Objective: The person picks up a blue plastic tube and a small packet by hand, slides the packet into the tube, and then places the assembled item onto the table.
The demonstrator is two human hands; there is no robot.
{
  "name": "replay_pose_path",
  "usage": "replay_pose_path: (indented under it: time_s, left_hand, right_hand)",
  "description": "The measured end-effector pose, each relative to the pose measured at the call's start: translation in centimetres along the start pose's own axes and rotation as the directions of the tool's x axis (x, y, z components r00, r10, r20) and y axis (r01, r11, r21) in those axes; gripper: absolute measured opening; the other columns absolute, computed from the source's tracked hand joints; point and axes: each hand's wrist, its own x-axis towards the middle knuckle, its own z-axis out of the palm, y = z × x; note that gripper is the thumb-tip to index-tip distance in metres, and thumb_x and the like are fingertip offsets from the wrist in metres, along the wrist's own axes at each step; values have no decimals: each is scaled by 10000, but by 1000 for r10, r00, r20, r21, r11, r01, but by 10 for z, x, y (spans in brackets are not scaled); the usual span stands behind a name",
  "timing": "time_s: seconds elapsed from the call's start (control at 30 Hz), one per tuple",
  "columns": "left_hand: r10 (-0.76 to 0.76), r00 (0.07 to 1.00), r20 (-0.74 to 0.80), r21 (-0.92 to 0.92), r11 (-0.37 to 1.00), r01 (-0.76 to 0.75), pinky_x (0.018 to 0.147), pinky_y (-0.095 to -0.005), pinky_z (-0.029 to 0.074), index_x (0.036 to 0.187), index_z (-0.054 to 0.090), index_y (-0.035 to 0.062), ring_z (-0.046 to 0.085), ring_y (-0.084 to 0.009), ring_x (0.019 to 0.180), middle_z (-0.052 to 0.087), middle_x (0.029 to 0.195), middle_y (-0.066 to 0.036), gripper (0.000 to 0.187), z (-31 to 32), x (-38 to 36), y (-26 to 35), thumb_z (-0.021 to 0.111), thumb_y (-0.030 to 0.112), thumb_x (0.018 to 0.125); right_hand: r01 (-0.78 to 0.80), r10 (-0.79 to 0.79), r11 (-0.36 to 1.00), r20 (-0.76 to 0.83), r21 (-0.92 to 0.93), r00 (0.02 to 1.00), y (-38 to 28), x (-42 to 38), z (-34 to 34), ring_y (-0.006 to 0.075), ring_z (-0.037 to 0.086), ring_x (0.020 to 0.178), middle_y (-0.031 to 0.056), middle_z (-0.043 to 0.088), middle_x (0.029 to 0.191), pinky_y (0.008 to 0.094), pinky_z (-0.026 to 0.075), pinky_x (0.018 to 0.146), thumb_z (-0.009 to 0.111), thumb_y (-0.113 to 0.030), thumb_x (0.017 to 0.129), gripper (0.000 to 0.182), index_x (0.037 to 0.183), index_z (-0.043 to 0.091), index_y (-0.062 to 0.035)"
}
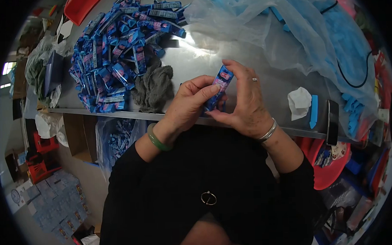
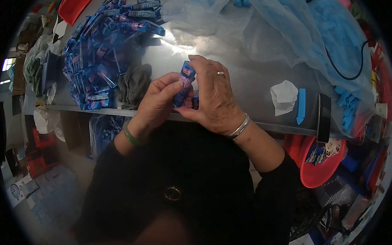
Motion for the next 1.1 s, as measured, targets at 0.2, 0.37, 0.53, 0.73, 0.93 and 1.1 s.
replay_pose_path:
  time_s: [0.2,0.37,0.53,0.73,0.93,1.1]
  left_hand:
    - [230,971,-57,316,927,-201,709,-219,513,1069,648,19,632,-99,791,675,886,-45,192,-17,14,30,641,141,922]
    - [739,671,61,932,199,-303,714,-258,517,1079,652,25,655,-124,855,696,940,-56,240,-94,37,165,677,183,900]
    - [767,428,478,724,-620,303,747,-321,513,1080,660,77,664,-239,863,684,936,-103,304,-131,35,252,745,213,822]
    - [611,659,439,889,-404,-218,783,-388,471,931,642,66,616,-267,895,644,930,-87,220,-55,26,136,759,168,775]
    - [335,885,324,946,-134,-296,747,-395,440,905,601,61,549,-292,824,561,848,-95,261,-35,13,17,767,118,711]
    - [268,916,297,955,-83,-285,771,-400,433,919,569,63,538,-299,871,538,861,-97,284,-35,7,-2,760,115,716]
  right_hand:
    - [-22,22,1000,-6,17,1000,22,23,-12,359,473,1176,203,438,1298,443,342,1041,846,-320,650,914,1342,344,2]
    - [-317,283,932,-194,-176,939,120,63,-41,307,581,1079,172,578,1211,377,457,935,648,-290,884,509,1265,483,5]
    - [-431,362,856,-263,-287,894,247,112,-42,303,582,1133,168,598,1238,395,473,917,551,-332,924,456,1257,529,-21]
    - [-371,333,537,-214,-758,918,222,143,-20,377,567,1143,174,610,1240,457,463,952,509,-426,892,454,1188,628,-102]
    - [-371,422,464,-168,-804,891,235,146,-6,384,579,1118,167,641,1183,467,469,948,534,-442,869,471,1184,629,-104]
    - [-410,259,528,-318,-743,912,265,138,-21,381,586,1106,164,645,1176,471,482,925,542,-427,863,462,1187,626,-109]
